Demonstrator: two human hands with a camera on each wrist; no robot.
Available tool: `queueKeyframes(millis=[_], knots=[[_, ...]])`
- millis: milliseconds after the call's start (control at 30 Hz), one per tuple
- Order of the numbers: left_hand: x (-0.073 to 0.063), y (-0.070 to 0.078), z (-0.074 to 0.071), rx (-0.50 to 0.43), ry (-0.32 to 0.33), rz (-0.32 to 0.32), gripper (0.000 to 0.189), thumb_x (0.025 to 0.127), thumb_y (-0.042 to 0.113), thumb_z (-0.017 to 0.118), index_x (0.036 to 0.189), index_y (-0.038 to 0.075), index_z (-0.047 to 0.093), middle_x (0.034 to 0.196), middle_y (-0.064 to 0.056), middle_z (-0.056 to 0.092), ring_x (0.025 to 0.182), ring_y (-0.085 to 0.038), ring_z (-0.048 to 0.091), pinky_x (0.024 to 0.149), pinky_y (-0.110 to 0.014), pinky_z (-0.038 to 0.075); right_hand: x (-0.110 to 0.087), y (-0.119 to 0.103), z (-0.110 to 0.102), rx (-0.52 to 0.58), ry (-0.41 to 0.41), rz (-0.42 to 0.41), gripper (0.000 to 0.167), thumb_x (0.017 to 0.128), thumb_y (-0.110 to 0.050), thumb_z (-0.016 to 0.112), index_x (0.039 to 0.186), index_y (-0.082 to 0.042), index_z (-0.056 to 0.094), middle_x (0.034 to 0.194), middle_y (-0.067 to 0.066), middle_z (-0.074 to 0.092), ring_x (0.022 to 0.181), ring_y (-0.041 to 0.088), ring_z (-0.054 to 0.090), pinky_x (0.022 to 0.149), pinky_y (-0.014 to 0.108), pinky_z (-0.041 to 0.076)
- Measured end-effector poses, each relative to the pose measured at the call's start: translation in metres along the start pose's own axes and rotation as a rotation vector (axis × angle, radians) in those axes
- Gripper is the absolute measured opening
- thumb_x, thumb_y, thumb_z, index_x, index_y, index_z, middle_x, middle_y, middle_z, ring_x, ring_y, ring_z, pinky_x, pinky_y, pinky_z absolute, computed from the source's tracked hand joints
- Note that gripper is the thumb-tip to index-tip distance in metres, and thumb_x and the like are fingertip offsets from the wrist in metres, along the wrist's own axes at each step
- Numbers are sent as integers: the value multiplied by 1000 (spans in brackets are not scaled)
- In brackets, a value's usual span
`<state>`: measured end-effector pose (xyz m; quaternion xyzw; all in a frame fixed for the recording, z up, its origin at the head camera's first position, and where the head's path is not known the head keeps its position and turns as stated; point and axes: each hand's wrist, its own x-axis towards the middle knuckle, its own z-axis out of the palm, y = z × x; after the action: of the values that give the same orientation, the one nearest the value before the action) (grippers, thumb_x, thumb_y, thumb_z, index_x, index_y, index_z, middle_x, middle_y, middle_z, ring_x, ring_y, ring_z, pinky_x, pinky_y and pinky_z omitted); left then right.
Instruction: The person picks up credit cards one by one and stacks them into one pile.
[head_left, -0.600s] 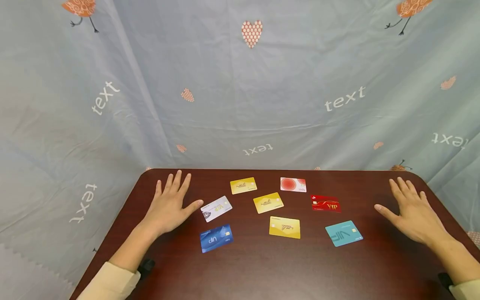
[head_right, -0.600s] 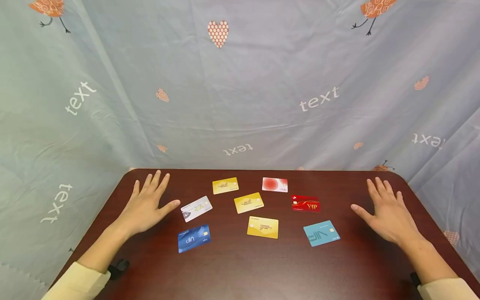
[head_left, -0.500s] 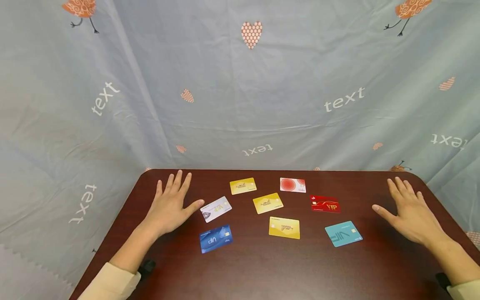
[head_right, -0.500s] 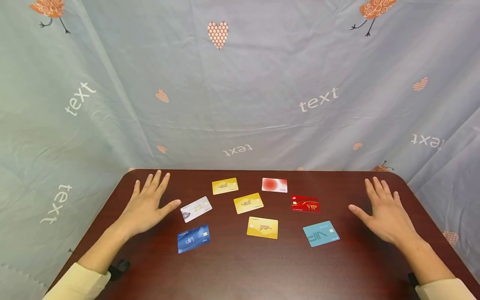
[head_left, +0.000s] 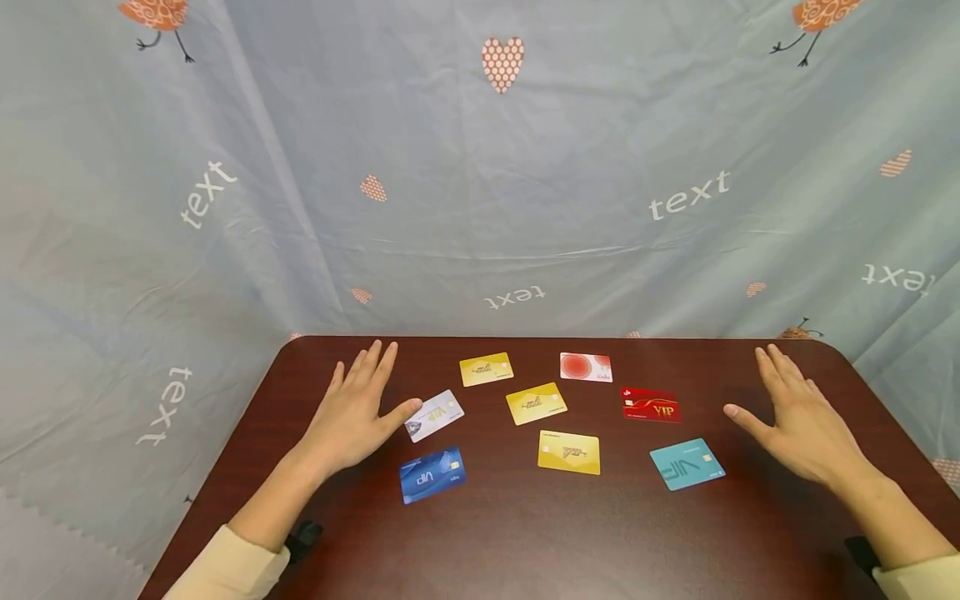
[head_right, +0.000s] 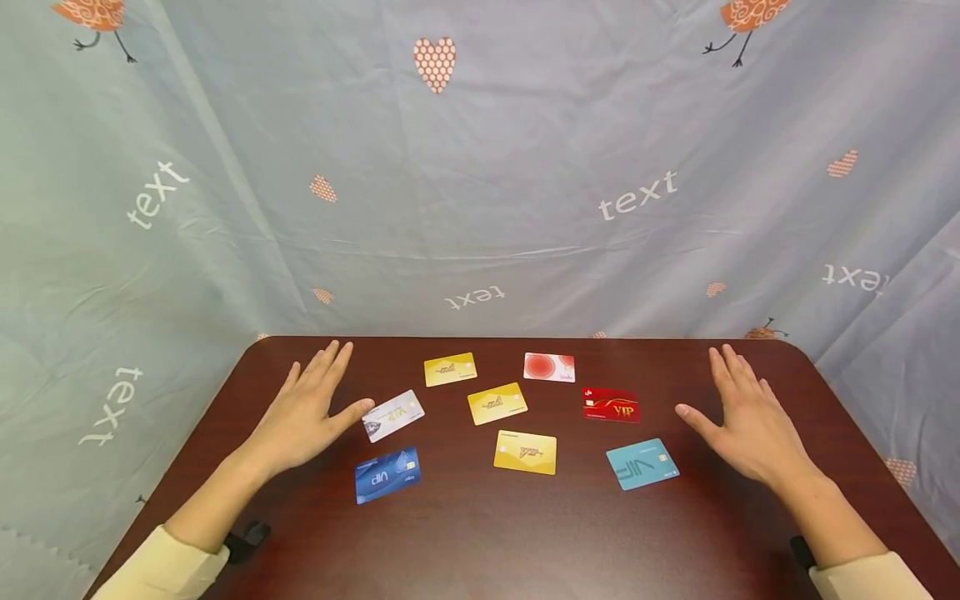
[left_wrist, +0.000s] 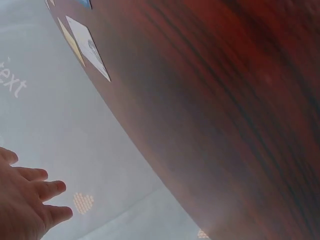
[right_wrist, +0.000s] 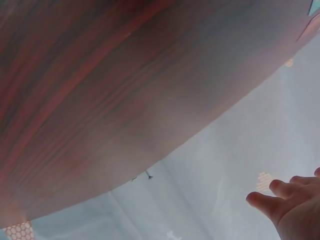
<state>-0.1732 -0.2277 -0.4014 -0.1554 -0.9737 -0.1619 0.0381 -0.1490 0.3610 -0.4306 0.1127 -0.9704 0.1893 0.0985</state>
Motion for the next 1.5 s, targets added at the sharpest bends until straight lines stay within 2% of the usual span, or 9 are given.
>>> queueKeyframes(millis=[133,233,367,533,933,1033,1267,1500], knots=[[0,6,4,-9,7,12,95,102,63,55,167,6,16,170,-24,20,157,-46,14,125,-67,7,2,-9,1,2,-16,20,98,102,-47,66,166,1,10,171,28,10,148,57,25,111,76,27],[1,11,7,-29,15,22,94,102,62,56,168,7,17,170,-23,22,157,-45,16,125,-67,8,4,-15,1,-5,-36,32,98,102,-49,65,166,0,10,172,25,9,141,59,37,97,76,38],[3,17,10,-69,32,45,91,102,60,58,167,7,21,169,-22,26,156,-44,21,125,-66,11,4,-22,2,-5,-52,43,98,102,-51,64,167,-2,9,173,23,9,134,59,46,86,73,45],[5,24,14,-127,33,68,87,103,57,57,166,7,24,169,-19,29,155,-41,27,125,-64,14,2,-30,3,1,-56,52,98,102,-52,63,167,-4,9,173,21,10,128,58,51,76,69,49],[7,36,18,-234,-21,35,86,103,57,59,167,11,24,170,-15,29,155,-38,27,123,-65,21,5,-45,9,22,-76,43,96,101,-53,64,167,-5,14,172,21,17,120,53,61,75,67,51],[7,39,18,-254,-32,34,87,102,59,58,167,13,24,170,-13,29,155,-37,26,123,-66,21,6,-48,11,23,-92,49,96,101,-54,64,167,-5,14,171,22,18,119,53,61,78,68,51],[11,45,21,-302,-46,32,87,101,59,61,168,16,25,170,-13,30,155,-37,27,121,-69,23,6,-56,15,46,-114,80,97,100,-59,63,167,-7,16,166,26,28,129,55,54,92,76,45],[15,54,22,-319,-44,35,83,101,56,62,166,15,30,168,-14,33,154,-38,30,119,-70,25,10,-67,21,68,-111,79,94,98,-58,65,164,-4,25,160,28,38,124,52,58,90,74,48]])
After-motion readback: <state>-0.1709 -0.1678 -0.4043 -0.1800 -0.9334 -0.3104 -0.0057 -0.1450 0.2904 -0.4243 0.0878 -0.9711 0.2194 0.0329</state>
